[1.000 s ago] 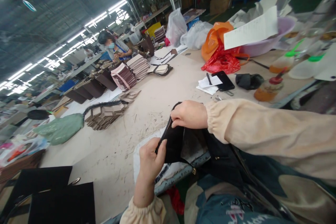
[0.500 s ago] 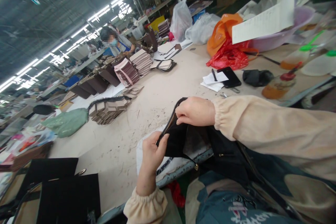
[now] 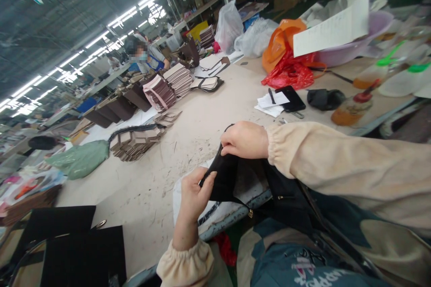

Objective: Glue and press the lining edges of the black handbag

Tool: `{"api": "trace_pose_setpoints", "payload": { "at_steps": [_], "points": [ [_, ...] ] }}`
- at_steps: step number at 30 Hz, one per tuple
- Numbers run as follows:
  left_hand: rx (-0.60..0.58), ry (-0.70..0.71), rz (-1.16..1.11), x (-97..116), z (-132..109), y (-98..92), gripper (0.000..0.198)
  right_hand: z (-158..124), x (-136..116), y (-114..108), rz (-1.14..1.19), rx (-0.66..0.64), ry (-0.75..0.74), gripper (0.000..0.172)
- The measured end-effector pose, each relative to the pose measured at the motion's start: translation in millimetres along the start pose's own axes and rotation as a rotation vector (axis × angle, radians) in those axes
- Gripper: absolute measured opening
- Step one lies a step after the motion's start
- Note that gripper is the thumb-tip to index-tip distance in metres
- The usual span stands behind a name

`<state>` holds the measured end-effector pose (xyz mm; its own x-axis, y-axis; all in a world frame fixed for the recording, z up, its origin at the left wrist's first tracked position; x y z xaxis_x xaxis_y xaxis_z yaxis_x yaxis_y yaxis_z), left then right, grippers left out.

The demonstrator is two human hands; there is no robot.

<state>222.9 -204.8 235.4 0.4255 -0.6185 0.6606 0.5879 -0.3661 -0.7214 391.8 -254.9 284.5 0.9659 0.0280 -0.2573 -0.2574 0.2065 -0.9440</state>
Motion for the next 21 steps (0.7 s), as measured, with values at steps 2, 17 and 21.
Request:
{"api": "trace_pose_setpoints", "payload": {
  "at_steps": [2,17,21],
  "points": [
    [-0.004,-0.001,0.005,-1,0,0.7,0.033,1,0,0,-0.007,-0.002,0.006,0.024],
    [0.137,-0.067,-0.042,-11,0,-5.3,0.023,0,1,3,0.04,0.005,-0.05,0.021],
    [0.151,-0.037,-0.06,-9,0,-6.1,0.025,0,0,3,0.052,0.01,-0.076,0.021]
  ]
}}
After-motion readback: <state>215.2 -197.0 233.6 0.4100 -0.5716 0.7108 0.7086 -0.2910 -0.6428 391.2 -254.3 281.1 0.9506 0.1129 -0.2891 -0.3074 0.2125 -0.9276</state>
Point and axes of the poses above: each hand's wrist, its own z-axis towards the middle knuckle, its own y-axis out of the palm, x = y × z, the point moved 6 cm from there along z, towards the middle knuckle, and after that the axes turned 7 degrees about x, right-handed, at the moved point
